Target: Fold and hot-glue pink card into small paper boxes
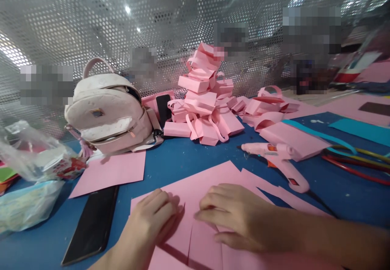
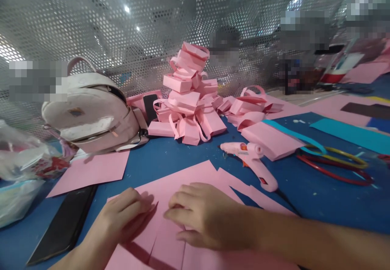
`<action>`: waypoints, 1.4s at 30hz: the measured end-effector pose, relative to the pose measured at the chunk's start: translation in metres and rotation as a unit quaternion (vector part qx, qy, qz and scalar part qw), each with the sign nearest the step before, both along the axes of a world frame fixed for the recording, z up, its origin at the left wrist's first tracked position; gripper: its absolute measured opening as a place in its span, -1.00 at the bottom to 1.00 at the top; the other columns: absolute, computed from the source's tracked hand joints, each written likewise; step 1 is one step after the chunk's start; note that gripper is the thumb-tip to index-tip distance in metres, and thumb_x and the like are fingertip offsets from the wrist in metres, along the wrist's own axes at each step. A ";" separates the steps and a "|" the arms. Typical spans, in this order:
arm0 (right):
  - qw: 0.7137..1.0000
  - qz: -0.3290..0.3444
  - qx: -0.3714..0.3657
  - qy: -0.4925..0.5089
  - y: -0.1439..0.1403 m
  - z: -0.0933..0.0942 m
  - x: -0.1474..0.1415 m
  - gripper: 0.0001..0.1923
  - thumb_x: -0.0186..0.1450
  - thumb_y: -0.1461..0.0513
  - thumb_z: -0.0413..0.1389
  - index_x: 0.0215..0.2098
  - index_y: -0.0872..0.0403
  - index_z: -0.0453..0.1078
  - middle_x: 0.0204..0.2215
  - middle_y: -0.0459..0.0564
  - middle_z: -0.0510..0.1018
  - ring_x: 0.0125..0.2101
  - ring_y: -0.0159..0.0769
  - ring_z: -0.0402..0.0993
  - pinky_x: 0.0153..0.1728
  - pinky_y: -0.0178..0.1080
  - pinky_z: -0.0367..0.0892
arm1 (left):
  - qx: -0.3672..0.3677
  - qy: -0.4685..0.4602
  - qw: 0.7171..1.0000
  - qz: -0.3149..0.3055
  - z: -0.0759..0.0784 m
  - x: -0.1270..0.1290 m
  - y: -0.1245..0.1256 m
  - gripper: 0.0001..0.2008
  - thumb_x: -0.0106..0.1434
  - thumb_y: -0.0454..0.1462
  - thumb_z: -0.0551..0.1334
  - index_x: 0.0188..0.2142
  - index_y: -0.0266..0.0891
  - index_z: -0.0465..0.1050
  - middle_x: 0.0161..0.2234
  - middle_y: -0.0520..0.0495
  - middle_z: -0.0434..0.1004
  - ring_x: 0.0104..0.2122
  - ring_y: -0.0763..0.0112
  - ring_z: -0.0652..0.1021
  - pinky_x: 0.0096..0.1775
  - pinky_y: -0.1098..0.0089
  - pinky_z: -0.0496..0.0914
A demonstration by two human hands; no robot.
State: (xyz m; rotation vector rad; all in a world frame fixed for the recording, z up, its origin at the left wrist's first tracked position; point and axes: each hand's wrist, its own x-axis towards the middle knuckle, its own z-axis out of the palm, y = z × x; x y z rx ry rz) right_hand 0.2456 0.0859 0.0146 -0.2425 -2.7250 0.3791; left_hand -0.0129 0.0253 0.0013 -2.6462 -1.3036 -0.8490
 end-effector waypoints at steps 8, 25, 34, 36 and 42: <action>0.995 -0.020 -0.013 -0.097 -0.001 -0.001 -0.005 -0.40 0.39 -0.01 0.16 0.30 0.06 0.29 0.00 0.14 0.50 -0.11 -0.11 0.34 -0.07 -0.10 0.23 | -0.083 -0.067 0.993 0.048 -0.004 -0.001 0.001 -0.87 0.38 -0.38 0.15 -0.27 -0.20 0.46 -0.40 0.01 0.51 -0.46 0.49 0.56 -0.39 0.56 0.42; 0.994 -0.014 -0.015 -0.103 -0.002 0.002 -0.003 -0.40 0.41 0.04 0.14 0.35 0.06 0.24 0.04 0.14 0.48 -0.10 -0.08 0.32 -0.05 -0.06 0.22 | -0.140 -0.067 0.988 0.019 0.005 -0.004 -0.010 -0.80 0.49 -0.29 0.12 -0.12 -0.13 0.55 -0.29 -0.02 0.55 -0.31 0.38 0.57 -0.25 0.40 0.47; 0.987 -0.045 -0.142 -0.058 -0.002 0.008 0.000 -0.47 0.46 0.10 0.05 0.34 0.09 0.25 0.02 0.16 0.47 -0.04 -0.09 0.36 0.01 -0.08 0.28 | -0.078 0.037 0.992 -0.091 0.001 -0.017 -0.004 -0.71 0.56 -0.31 -0.04 0.05 -0.21 0.44 -0.06 -0.14 0.58 -0.12 0.23 0.53 -0.13 0.24 0.43; 0.977 -0.087 -0.196 -0.012 -0.002 0.012 0.004 -0.52 0.50 0.16 -0.06 0.35 0.06 0.22 0.06 0.13 0.46 0.01 -0.15 0.37 0.05 -0.13 0.29 | -0.073 0.053 0.990 -0.109 0.002 -0.019 -0.004 -0.66 0.57 -0.29 -0.09 0.11 -0.23 0.41 0.00 -0.17 0.56 -0.07 0.20 0.51 -0.10 0.22 0.41; 0.987 -0.063 -0.150 0.018 -0.004 0.012 0.007 -0.64 0.51 0.22 -0.09 0.09 0.07 0.49 -0.15 0.07 0.53 -0.15 -0.23 0.39 -0.10 -0.21 0.30 | -0.090 0.092 0.980 -0.150 0.008 -0.026 -0.002 -0.61 0.57 -0.31 -0.13 0.22 -0.31 0.31 0.09 -0.24 0.51 0.04 0.16 0.46 0.00 0.20 0.38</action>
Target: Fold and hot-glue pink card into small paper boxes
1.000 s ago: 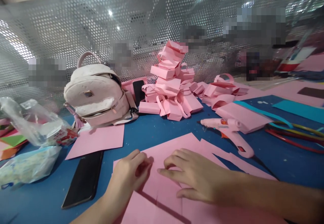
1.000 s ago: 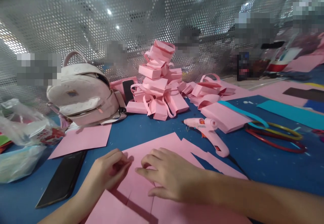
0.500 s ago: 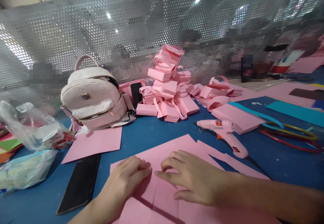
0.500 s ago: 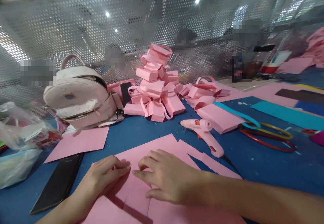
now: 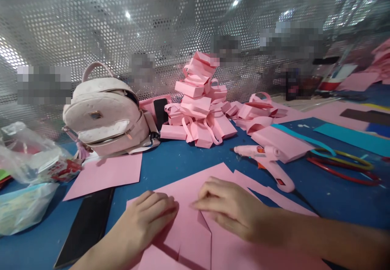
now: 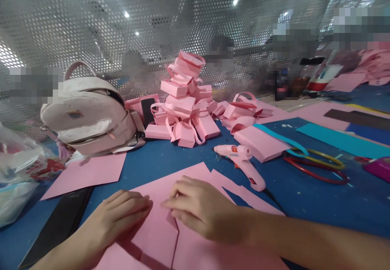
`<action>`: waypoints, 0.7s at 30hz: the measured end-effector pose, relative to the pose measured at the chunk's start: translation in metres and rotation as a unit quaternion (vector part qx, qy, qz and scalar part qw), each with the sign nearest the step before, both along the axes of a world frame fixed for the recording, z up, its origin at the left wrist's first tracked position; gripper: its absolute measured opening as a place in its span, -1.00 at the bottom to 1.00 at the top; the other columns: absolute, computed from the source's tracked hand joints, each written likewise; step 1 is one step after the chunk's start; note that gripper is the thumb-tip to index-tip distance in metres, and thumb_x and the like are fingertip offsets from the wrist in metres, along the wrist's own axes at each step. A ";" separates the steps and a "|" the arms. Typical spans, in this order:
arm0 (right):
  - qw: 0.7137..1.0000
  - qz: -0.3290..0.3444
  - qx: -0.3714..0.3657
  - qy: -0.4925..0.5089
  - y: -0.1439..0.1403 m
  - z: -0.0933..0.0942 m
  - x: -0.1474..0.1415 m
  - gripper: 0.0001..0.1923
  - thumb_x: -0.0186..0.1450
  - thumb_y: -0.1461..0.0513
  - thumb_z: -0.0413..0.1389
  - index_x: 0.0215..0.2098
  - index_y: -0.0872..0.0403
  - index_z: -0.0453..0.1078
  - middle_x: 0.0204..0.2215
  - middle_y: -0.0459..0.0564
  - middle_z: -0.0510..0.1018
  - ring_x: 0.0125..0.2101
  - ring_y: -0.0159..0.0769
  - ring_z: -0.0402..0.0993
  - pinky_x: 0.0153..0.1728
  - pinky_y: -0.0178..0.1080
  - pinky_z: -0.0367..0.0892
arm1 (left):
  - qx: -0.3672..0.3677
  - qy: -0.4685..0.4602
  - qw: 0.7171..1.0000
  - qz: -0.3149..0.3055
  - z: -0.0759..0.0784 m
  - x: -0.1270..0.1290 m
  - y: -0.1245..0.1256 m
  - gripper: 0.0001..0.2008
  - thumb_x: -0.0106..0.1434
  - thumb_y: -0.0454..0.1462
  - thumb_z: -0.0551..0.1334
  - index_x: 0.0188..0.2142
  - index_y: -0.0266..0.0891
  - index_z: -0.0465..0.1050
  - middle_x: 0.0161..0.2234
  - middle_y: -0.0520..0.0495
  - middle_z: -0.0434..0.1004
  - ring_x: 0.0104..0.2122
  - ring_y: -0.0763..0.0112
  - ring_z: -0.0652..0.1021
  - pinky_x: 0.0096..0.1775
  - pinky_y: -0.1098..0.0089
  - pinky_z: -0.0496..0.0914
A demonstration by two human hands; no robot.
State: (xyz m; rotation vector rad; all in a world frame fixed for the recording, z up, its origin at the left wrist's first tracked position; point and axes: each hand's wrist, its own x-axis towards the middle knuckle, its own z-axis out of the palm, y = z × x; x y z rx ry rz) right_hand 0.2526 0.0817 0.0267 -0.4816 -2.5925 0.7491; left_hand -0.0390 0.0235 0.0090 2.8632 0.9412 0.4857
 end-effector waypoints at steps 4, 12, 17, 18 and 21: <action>0.991 0.056 0.117 -0.011 -0.001 -0.011 -0.004 -0.67 0.50 0.21 -0.04 0.03 0.13 0.51 -0.15 0.08 0.56 -0.22 -0.21 0.35 -0.17 -0.17 0.25 | -0.017 0.002 1.000 -0.012 0.003 -0.001 0.001 -0.59 0.57 -0.30 -0.14 0.29 -0.30 0.25 0.05 -0.23 0.53 0.00 0.17 0.48 -0.01 0.19 0.38; 0.990 0.058 0.129 -0.024 0.000 -0.015 -0.004 -0.67 0.51 0.19 -0.05 0.09 0.10 0.48 -0.09 0.10 0.56 -0.18 -0.21 0.36 -0.15 -0.17 0.24 | 0.073 0.046 0.995 -0.049 0.007 -0.005 0.004 -0.55 0.58 -0.34 -0.21 0.24 -0.37 0.31 0.11 -0.19 0.55 0.08 0.19 0.47 0.14 0.17 0.20; 0.993 0.064 0.100 -0.011 0.002 -0.012 -0.007 -0.64 0.50 0.22 -0.07 0.06 0.12 0.51 -0.13 0.10 0.59 -0.21 -0.22 0.39 -0.18 -0.19 0.27 | 0.065 0.114 0.990 -0.048 0.014 -0.011 -0.003 -0.53 0.46 -0.39 -0.02 0.32 -0.31 0.20 0.29 -0.08 0.39 0.26 0.11 0.30 0.33 0.07 -0.16; 0.994 0.061 0.090 -0.013 0.002 -0.011 -0.007 -0.64 0.49 0.22 -0.06 0.05 0.12 0.52 -0.13 0.10 0.59 -0.21 -0.23 0.39 -0.18 -0.20 0.28 | 0.046 0.122 0.991 -0.042 0.016 -0.011 -0.004 -0.49 0.42 -0.40 0.03 0.34 -0.30 0.16 0.29 -0.07 0.38 0.28 0.12 0.29 0.34 0.06 -0.18; 0.997 0.057 0.056 -0.018 0.003 -0.008 -0.008 -0.64 0.48 0.22 -0.05 0.03 0.14 0.54 -0.14 0.12 0.58 -0.18 -0.22 0.42 -0.15 -0.21 0.30 | -0.012 0.116 0.993 -0.012 0.018 -0.012 -0.007 -0.36 0.28 -0.51 0.08 0.35 -0.27 0.10 0.25 -0.11 0.42 0.27 0.18 0.30 0.35 0.00 -0.11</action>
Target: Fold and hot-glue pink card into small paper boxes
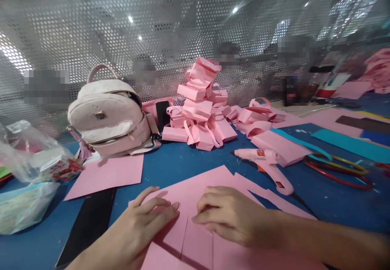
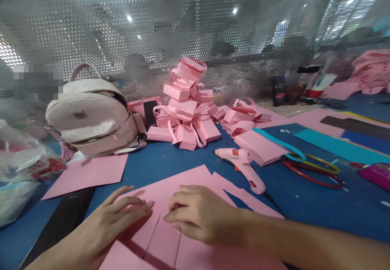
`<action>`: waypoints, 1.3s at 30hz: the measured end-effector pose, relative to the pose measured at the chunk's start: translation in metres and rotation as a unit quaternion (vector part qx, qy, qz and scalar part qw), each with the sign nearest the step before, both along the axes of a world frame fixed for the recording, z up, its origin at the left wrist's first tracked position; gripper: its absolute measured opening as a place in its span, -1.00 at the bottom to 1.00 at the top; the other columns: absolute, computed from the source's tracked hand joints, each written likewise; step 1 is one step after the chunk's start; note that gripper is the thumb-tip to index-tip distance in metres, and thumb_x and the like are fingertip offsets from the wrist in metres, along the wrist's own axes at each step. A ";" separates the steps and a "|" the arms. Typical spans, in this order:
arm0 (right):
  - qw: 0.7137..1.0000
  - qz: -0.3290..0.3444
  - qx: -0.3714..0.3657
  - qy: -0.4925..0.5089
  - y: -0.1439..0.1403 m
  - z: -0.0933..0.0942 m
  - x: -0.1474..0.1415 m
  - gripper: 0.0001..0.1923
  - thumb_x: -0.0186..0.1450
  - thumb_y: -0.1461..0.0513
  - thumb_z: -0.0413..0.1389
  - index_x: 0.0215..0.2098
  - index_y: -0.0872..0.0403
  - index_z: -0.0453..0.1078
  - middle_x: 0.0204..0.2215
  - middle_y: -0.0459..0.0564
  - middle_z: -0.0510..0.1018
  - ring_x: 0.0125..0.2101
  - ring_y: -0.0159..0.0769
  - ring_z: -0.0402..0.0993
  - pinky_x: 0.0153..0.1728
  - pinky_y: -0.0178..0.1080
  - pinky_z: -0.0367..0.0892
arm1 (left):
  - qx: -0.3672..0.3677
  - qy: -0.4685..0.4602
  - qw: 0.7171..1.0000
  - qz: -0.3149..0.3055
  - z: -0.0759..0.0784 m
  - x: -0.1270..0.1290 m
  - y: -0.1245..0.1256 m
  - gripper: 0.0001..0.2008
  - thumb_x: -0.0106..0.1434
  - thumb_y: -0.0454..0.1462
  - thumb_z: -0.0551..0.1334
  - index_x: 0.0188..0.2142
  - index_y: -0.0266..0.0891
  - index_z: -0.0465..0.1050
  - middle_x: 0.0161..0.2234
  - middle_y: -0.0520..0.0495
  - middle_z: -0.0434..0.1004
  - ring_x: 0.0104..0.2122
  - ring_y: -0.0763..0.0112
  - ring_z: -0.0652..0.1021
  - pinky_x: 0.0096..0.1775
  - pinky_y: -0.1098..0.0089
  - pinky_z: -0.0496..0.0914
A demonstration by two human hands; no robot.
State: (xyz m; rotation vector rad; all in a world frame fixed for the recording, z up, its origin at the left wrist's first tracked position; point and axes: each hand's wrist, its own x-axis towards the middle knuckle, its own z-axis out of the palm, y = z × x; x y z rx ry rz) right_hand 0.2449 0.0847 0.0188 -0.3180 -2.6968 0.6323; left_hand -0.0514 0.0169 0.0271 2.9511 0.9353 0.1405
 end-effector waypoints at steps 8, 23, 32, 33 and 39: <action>0.996 -0.042 0.016 -0.083 0.002 0.005 -0.014 -0.61 0.49 0.18 -0.02 0.23 0.02 0.40 -0.20 0.04 0.48 -0.26 -0.27 0.41 -0.21 -0.27 0.31 | 0.021 -0.041 0.999 0.006 -0.002 -0.004 -0.006 -0.35 0.18 -0.61 0.02 0.23 -0.22 0.26 0.23 -0.16 0.41 0.29 0.16 0.27 0.33 -0.10 -0.01; 0.983 -0.131 -0.026 -0.129 -0.008 0.020 -0.020 -0.58 0.46 0.07 0.06 0.21 0.02 0.42 -0.19 0.04 0.53 -0.23 -0.19 0.48 -0.21 -0.22 0.31 | 0.023 -0.101 0.995 0.016 0.003 -0.002 -0.009 -0.40 0.20 -0.59 0.04 0.20 -0.22 0.32 -0.09 -0.14 0.57 0.01 0.15 0.55 0.24 -0.14 0.20; 0.962 -0.235 -0.078 -0.115 -0.019 0.029 -0.009 -0.77 0.21 0.40 0.19 -0.18 0.05 0.45 -0.29 -0.11 0.58 -0.31 -0.30 0.50 -0.31 -0.30 0.28 | 0.089 -0.129 0.987 -0.039 0.000 0.012 -0.018 -0.67 0.39 -0.50 -0.01 0.02 -0.38 0.43 -0.07 -0.28 0.61 -0.13 0.16 0.58 -0.06 0.11 0.50; 0.964 -0.234 -0.062 -0.108 -0.018 0.029 -0.008 -0.81 0.23 0.42 0.16 -0.23 0.06 0.45 -0.29 -0.09 0.59 -0.29 -0.29 0.50 -0.29 -0.29 0.29 | 0.097 -0.127 0.986 -0.051 0.000 0.014 -0.020 -0.69 0.44 -0.46 -0.02 0.02 -0.39 0.44 -0.06 -0.28 0.62 -0.15 0.16 0.59 -0.09 0.14 0.52; 0.986 -0.134 0.071 -0.063 -0.009 0.019 -0.002 -0.82 0.39 0.39 0.06 -0.30 0.11 0.48 -0.30 0.01 0.61 -0.26 -0.24 0.48 -0.25 -0.23 0.33 | 0.101 -0.116 0.985 -0.083 -0.002 0.017 -0.027 -0.62 0.54 -0.33 -0.08 0.10 -0.46 0.44 0.00 -0.31 0.63 -0.09 0.12 0.62 -0.05 0.18 0.55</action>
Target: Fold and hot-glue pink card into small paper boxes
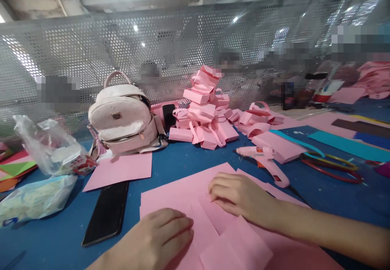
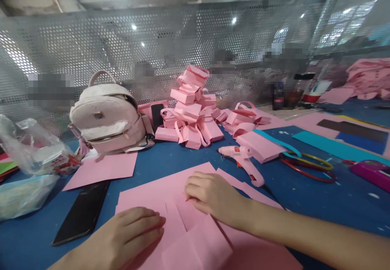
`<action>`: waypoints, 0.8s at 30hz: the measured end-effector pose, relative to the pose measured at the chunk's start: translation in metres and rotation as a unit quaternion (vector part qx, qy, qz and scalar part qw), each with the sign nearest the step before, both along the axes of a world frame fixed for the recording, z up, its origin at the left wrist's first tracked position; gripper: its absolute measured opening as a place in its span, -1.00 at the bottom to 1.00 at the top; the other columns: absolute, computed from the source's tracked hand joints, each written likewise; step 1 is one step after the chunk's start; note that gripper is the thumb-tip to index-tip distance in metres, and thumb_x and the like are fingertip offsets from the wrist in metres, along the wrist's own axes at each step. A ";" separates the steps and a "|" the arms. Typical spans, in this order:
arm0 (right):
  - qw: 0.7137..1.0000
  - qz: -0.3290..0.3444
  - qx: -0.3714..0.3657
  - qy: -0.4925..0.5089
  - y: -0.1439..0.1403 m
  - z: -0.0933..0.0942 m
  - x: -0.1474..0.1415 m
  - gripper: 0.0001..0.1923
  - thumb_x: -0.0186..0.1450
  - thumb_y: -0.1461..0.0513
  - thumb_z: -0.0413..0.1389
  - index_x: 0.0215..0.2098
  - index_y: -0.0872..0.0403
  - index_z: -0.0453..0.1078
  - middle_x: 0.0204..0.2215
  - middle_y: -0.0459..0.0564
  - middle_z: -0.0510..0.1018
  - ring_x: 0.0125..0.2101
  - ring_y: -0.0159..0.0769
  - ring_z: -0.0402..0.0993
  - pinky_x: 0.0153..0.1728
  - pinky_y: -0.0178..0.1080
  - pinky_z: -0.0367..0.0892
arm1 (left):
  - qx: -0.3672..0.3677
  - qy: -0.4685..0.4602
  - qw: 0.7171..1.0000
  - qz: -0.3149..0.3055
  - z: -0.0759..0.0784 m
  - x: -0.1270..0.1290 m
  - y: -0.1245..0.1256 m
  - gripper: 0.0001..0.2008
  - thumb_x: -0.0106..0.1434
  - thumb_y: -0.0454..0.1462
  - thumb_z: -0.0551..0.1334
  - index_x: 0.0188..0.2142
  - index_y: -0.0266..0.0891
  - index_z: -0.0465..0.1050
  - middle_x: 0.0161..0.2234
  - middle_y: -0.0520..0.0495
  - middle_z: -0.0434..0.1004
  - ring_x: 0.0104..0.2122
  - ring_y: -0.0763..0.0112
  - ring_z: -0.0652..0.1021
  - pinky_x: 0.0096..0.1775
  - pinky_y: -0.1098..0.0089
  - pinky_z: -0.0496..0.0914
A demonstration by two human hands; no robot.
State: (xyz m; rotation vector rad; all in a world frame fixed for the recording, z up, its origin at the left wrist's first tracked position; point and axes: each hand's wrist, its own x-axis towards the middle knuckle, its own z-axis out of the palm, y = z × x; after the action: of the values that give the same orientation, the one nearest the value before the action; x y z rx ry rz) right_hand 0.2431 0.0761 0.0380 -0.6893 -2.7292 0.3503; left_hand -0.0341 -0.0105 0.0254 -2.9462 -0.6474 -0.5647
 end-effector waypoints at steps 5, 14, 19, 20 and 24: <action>0.992 0.076 0.097 0.018 0.005 -0.016 0.005 -0.73 0.48 0.35 -0.05 -0.19 0.14 0.51 -0.28 0.09 0.62 -0.24 -0.21 0.49 -0.22 -0.18 0.38 | -0.040 0.035 0.998 0.038 0.005 0.002 0.003 -0.65 0.50 -0.38 -0.03 0.15 -0.38 0.41 0.12 -0.31 0.55 0.02 0.11 0.58 0.05 0.13 0.50; 0.969 0.112 0.202 0.092 0.010 -0.025 0.004 -0.68 0.49 0.38 -0.08 -0.29 0.12 0.49 -0.25 0.03 0.66 -0.29 -0.26 0.52 -0.29 -0.21 0.45 | -0.040 0.083 0.995 0.038 -0.017 0.004 0.014 -0.48 0.54 -0.15 -0.07 0.39 -0.32 0.09 0.36 -0.25 0.22 0.31 0.07 0.32 0.28 0.02 0.24; 0.972 0.104 0.192 0.082 0.010 -0.024 0.005 -0.65 0.49 0.40 -0.09 -0.29 0.12 0.50 -0.24 0.03 0.67 -0.27 -0.26 0.53 -0.27 -0.21 0.46 | -0.010 0.071 0.996 0.050 -0.037 0.005 0.020 -0.50 0.55 -0.15 -0.05 0.40 -0.25 0.09 0.38 -0.15 0.19 0.37 0.21 0.22 0.38 0.10 0.02; 0.973 0.107 0.190 0.080 0.010 -0.024 0.006 -0.65 0.49 0.40 -0.09 -0.30 0.12 0.50 -0.24 0.04 0.67 -0.27 -0.27 0.53 -0.27 -0.21 0.47 | -0.012 0.071 0.997 0.041 -0.037 0.005 0.021 -0.50 0.55 -0.16 -0.04 0.39 -0.26 0.10 0.37 -0.16 0.21 0.37 0.21 0.23 0.38 0.09 0.01; 0.973 0.119 0.184 0.078 0.012 -0.025 0.006 -0.64 0.49 0.41 -0.10 -0.29 0.12 0.51 -0.23 0.03 0.67 -0.27 -0.28 0.53 -0.25 -0.22 0.47 | -0.024 0.060 0.997 0.036 -0.033 0.004 0.024 -0.47 0.54 -0.09 -0.02 0.39 -0.27 0.10 0.35 -0.18 0.26 0.35 0.18 0.27 0.39 0.04 -0.04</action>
State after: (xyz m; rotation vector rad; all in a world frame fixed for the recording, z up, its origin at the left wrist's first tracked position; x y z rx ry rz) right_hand 0.2490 0.0884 0.0135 -0.2250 -2.6237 -0.0520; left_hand -0.0297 0.0138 -0.0078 -2.9584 -0.7592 -0.3688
